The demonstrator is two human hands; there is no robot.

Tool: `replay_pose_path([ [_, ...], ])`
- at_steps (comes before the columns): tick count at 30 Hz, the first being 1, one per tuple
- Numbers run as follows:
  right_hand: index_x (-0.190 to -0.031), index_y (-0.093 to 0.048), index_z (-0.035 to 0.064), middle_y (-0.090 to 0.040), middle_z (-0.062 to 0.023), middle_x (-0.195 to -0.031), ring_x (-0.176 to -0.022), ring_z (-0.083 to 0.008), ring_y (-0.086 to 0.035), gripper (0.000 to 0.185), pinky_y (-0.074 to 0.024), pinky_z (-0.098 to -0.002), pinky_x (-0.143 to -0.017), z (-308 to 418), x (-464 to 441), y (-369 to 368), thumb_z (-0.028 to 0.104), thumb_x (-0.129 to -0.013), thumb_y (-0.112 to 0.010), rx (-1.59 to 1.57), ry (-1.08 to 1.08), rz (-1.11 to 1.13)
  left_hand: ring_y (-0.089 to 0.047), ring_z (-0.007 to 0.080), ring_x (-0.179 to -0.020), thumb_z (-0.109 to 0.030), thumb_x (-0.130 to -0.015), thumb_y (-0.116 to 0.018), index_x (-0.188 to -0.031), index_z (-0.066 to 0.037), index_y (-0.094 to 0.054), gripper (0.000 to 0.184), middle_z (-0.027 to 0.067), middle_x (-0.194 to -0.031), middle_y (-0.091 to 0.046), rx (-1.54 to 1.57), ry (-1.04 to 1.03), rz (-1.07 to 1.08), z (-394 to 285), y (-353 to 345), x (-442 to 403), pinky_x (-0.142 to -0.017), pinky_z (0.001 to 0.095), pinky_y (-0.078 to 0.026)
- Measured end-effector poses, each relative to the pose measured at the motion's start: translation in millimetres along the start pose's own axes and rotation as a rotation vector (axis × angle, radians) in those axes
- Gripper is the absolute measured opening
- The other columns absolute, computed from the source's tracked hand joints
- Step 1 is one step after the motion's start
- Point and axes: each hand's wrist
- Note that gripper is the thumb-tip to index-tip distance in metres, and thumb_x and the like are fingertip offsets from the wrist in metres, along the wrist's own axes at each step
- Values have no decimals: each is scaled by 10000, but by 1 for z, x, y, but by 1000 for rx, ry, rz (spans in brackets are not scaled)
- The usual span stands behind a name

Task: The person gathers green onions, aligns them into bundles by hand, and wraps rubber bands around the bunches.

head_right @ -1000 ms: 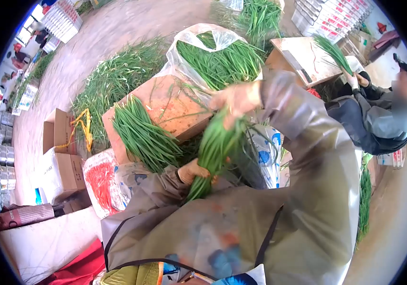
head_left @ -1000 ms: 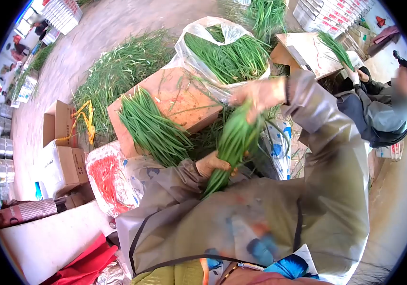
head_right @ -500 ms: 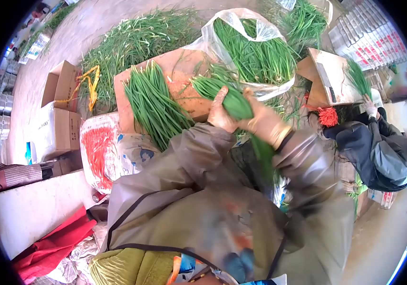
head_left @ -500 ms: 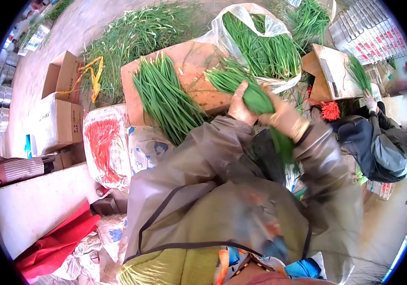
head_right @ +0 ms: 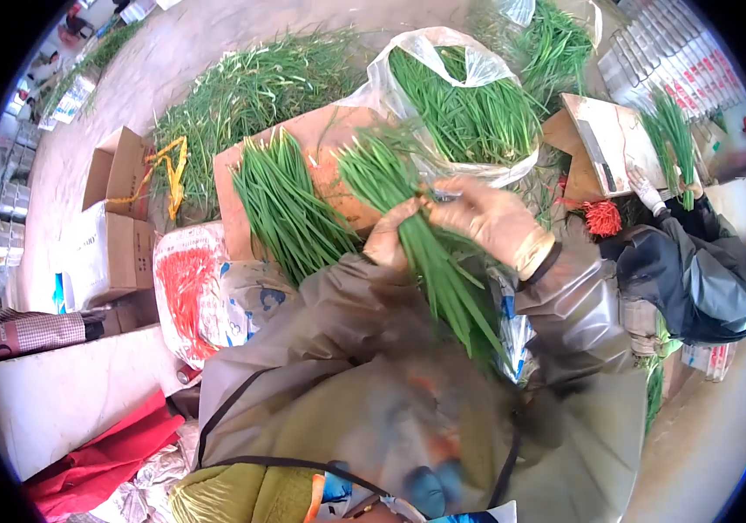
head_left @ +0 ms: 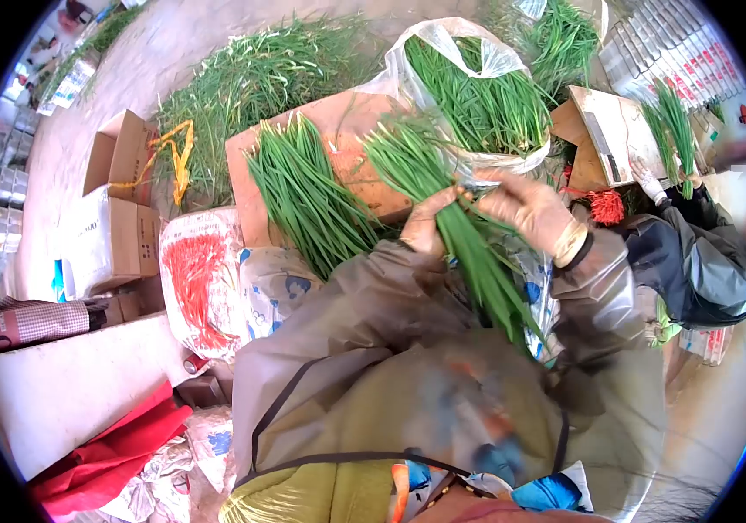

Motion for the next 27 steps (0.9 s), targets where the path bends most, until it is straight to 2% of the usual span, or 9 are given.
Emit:
replay_pose_path([
  [2, -1163, -516, 59, -583, 0, -854, -721, -112, -557, 370, -458, -230, -685, -39, -4, -7, 285, -876, -582, -31, -153, -202, -589, 193, -822, -124, -786, -633, -1079, -27, -537, 323, 64, -864, -596, -275, 21, 21, -19, -10, 24, -752, 325, -483],
  [4, -1188, -480, 58, -585, 1, -965, -806, -115, -563, 388, -473, -265, -736, -61, -13, -38, 341, -922, -483, -568, -217, 248, -588, 188, -784, -112, -769, -645, -1130, -17, -517, 395, 69, -840, -591, -533, 51, 67, -34, -24, 52, -715, 322, -481],
  [7, -1230, -445, 50, -587, -60, -1062, -924, -192, -567, 508, -471, -357, -819, -42, -37, -72, 436, -901, -477, -969, 119, -51, -577, 178, -723, -105, -714, -693, -1173, -2, -496, 510, 82, -833, -586, -961, 301, 174, -59, -40, 94, -664, 304, -466],
  [10, -1228, -443, 56, -593, -92, -1049, -937, -227, -568, 498, -473, -384, -830, -13, -56, -49, 420, -892, -495, -1492, 48, -56, -563, 186, -695, -88, -692, -704, -1196, 11, -481, 561, 84, -806, -583, -1011, 475, 129, -70, -33, 138, -648, 304, -458],
  [12, -1075, -523, 39, -551, -32, -727, -639, -166, -547, 330, -482, -329, -687, -22, -86, -46, 309, -887, -537, -1454, 29, -300, -565, 180, -685, -64, -697, -692, -1138, 7, -503, 485, 82, -796, -581, -970, 530, 96, -81, -35, 170, -628, 299, -462],
  [15, -987, -557, 27, -274, 69, -500, -429, -70, -265, 198, -355, -253, -538, -24, -88, -42, 195, -882, -547, -1353, 54, -161, -562, 174, -669, -41, -702, -681, -1098, 6, -525, 428, 81, -788, -578, -947, 551, 67, -95, -37, 209, -604, 295, -465],
  [22, -1028, -533, 9, -283, 60, -505, -427, -68, -282, 220, -279, -215, -413, -42, -62, 34, 186, -904, -493, -1309, 371, -260, -535, 158, -664, -56, -696, -704, -1226, -14, -478, 578, 60, -810, -567, -1034, 488, 39, -108, -32, 277, -589, 279, -450],
  [23, -1010, -532, 1, -285, 68, -496, -424, -66, -276, 217, -285, -220, -423, -75, -67, 70, 187, -919, -470, -1514, 390, 55, -535, 156, -664, -56, -689, -709, -1220, -14, -479, 580, 61, -822, -570, -1032, 449, -25, -110, -29, 289, -586, 278, -449],
  [27, -889, -591, 63, -403, 44, -500, -441, -94, -396, 246, -339, -256, -448, -85, -24, 33, 306, -858, -568, -1064, 168, -226, -531, 137, -649, -137, -663, -746, -1260, -7, -420, 693, 58, -806, -568, -987, 293, -96, -111, -15, 308, -561, 254, -435],
])
Point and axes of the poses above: each hand's wrist, its own x-axis away from the middle knuckle, its own y-axis out of the back of the hand, z = x × y
